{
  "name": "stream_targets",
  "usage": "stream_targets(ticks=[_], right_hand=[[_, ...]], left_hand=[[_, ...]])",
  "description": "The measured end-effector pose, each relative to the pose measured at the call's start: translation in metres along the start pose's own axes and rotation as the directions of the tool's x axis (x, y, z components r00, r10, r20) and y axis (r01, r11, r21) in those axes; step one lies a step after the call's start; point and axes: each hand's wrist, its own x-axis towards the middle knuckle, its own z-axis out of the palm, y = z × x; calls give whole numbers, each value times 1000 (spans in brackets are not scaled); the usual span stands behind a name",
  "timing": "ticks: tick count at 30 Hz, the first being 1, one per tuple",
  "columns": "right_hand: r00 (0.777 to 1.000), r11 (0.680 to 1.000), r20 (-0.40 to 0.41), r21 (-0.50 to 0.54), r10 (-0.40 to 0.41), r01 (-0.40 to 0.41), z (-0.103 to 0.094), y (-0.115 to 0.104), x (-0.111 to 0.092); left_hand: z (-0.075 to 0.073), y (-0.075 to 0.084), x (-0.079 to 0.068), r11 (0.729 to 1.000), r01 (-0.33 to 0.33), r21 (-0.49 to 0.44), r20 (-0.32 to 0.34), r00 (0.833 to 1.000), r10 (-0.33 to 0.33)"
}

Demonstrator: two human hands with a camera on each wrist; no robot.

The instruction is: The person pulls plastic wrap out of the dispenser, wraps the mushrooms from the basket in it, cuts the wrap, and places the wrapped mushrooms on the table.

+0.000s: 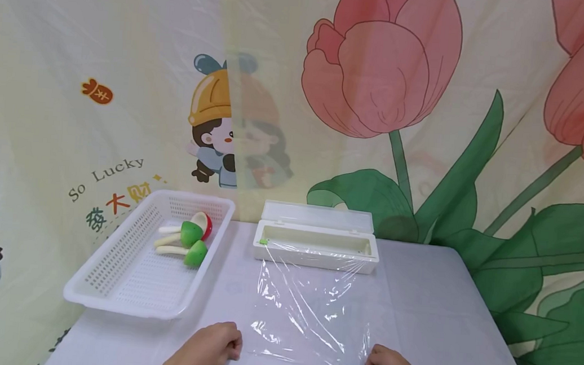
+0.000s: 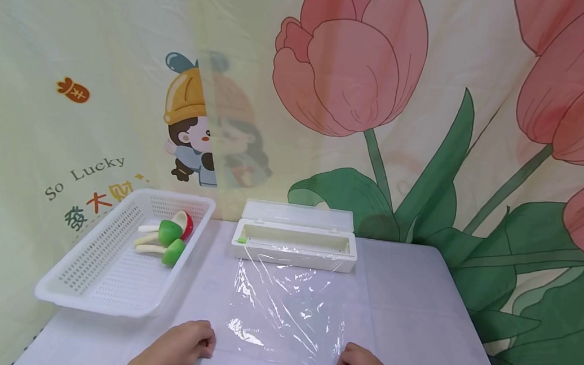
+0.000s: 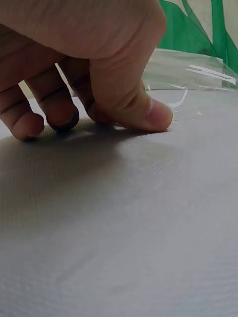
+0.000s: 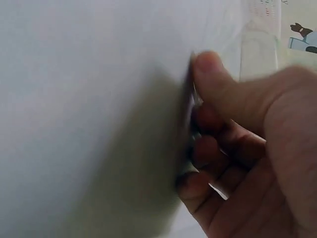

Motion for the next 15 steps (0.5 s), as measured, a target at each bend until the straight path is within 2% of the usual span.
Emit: stream_targets(ticks=[5,7,9,11,15], right_hand=[[998,998,7,6,60,-60,-13,-2,-3],[998,999,-40,2,50,-50,-19,-5,-3],[991,999,-133,-13,28,-30,-22,-9,1],[966,1000,-258,-23,-8,2,-22,-13,8],[867,997,-492,-47,-76,61,-12,-14,23]], left_hand=[[-5,1,-3,996,56,-67,56,997,-52],[-7,1,-4,991,73,-109,77,995,-65],[-10,1,-4,988,76,-136,77,995,-66],[-14,1,-1,988,52,-145,46,998,-46],[-22,5,9,992,-1,-129,-37,999,-4]])
